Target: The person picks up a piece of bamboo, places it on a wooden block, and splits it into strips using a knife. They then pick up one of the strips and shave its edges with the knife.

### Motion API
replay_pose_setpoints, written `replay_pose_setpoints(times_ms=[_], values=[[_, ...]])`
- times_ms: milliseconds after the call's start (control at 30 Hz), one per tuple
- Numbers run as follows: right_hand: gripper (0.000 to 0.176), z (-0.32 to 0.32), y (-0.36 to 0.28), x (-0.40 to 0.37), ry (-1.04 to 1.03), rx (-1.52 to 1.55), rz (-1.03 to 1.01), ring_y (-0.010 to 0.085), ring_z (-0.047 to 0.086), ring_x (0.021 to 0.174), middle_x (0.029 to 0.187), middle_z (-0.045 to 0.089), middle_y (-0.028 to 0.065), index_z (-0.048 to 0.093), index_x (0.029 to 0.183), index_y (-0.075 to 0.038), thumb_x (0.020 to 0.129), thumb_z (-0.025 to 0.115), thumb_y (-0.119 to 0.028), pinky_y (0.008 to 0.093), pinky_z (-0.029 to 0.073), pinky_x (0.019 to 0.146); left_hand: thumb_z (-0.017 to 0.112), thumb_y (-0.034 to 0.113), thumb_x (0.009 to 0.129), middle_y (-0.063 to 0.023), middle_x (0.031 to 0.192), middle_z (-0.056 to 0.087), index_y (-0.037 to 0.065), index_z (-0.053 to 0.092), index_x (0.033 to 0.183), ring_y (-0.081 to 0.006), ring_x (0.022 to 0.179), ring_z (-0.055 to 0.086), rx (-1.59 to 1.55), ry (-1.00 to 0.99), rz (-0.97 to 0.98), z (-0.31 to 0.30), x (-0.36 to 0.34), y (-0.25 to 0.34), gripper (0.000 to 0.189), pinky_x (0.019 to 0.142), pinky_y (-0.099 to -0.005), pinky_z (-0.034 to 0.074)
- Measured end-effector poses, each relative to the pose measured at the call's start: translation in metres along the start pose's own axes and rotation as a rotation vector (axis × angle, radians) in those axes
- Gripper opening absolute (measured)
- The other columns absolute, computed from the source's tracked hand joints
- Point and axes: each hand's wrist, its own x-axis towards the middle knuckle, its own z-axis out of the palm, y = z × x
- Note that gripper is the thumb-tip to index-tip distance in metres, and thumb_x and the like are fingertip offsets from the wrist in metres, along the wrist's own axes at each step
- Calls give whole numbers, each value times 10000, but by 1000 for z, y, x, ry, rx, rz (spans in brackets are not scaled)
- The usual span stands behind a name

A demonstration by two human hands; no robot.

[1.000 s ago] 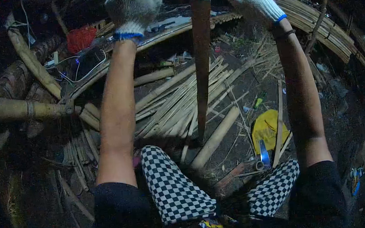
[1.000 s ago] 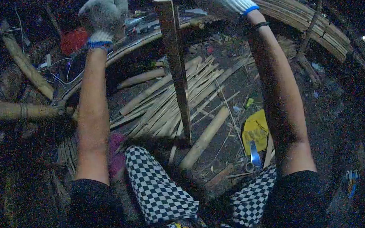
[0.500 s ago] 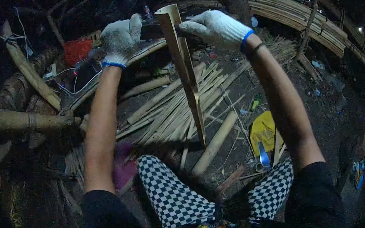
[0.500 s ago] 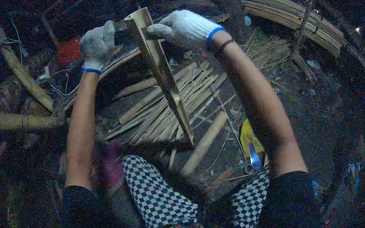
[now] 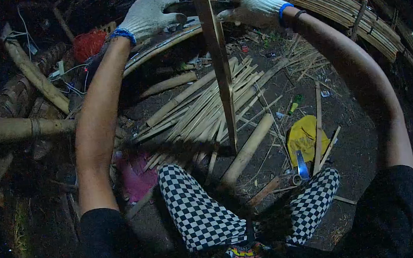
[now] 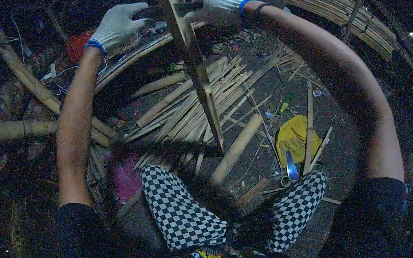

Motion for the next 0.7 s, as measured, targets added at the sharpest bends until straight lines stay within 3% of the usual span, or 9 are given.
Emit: replay_pose_setpoints(times_ms=[167, 300, 333, 433, 467, 500, 567, 600, 700], values=[[406, -3, 12, -8, 91, -83, -28, 227, 630, 616, 718, 659, 140, 684, 941, -37, 864, 608, -428, 370, 502, 584, 596, 465, 789, -124, 1038, 651, 198, 604, 1181, -312, 936, 628, 145, 81, -50, 8, 11, 17, 474, 837, -427, 489], [609, -33, -7, -27, 18, 102, 93, 256, 655, 873, 975, 673, 171, 617, 1135, -10, 803, 639, -520, 380, 509, 745, 587, 331, 769, -176, 762, 645, 56, 660, 859, -349, 702, 625, -3, 293, 33, 10, 17, 23, 299, 633, -436, 472], [568, -21, 4, -18, 48, 35, 112, 277, 658, 855, 989, 679, 140, 612, 1154, -35, 821, 633, -494, 379, 514, 736, 604, 336, 742, -179, 926, 649, 99, 634, 1054, -355, 860, 619, 4, 145, -22, 0, 16, 29, 393, 743, -434, 490], [541, -17, 4, -16, 64, 35, 170, 266, 659, 870, 1003, 675, 151, 616, 1146, -38, 841, 614, -485, 376, 516, 746, 581, 354, 771, -153, 914, 659, 143, 648, 1065, -344, 831, 626, -34, 233, 77, -1, 13, 28, 368, 723, -432, 487], [503, -13, 4, -15, 46, 189, 129, 239, 658, 891, 1012, 673, 155, 646, 1101, -47, 866, 580, -487, 376, 516, 757, 537, 375, 827, -141, 876, 660, 168, 672, 978, -341, 827, 625, 16, -27, -130, -18, 17, 42, 289, 701, -431, 480], [503, -15, 7, -16, 34, 194, 131, 239, 658, 891, 1012, 673, 155, 646, 1101, -47, 866, 580, -487, 376, 516, 757, 494, 401, 873, -149, 776, 648, 120, 665, 819, -316, 719, 622, -61, 211, 33, -1, 16, 27, 333, 610, -437, 450], [498, -30, -10, -20, -48, 189, 167, 209, 658, 852, 997, 679, 144, 655, 1089, -56, 885, 543, -496, 358, 520, 762, 472, 388, 901, -149, 670, 608, 74, 617, 722, -278, 589, 576, 364, -72, -277, -4, 20, 35, 389, 518, -429, 394], [480, -28, -13, -22, 176, 163, -36, 199, 652, 786, 929, 693, 132, 661, 1076, -59, 901, 524, -485, 348, 521, 740, 472, 388, 901, -149, 670, 608, 74, 617, 722, -278, 589, 576, 361, -78, -283, -8, 20, 28, 389, 518, -429, 394], [458, -57, -21, -22, 157, 120, 99, 202, 650, 719, 848, 692, 122, 672, 1039, -54, 911, 512, -464, 333, 527, 669, 460, 362, 913, -143, 617, 571, 54, 603, 703, -251, 491, 493, 382, 305, -128, -4, 25, 2, 400, 447, -401, 335]])
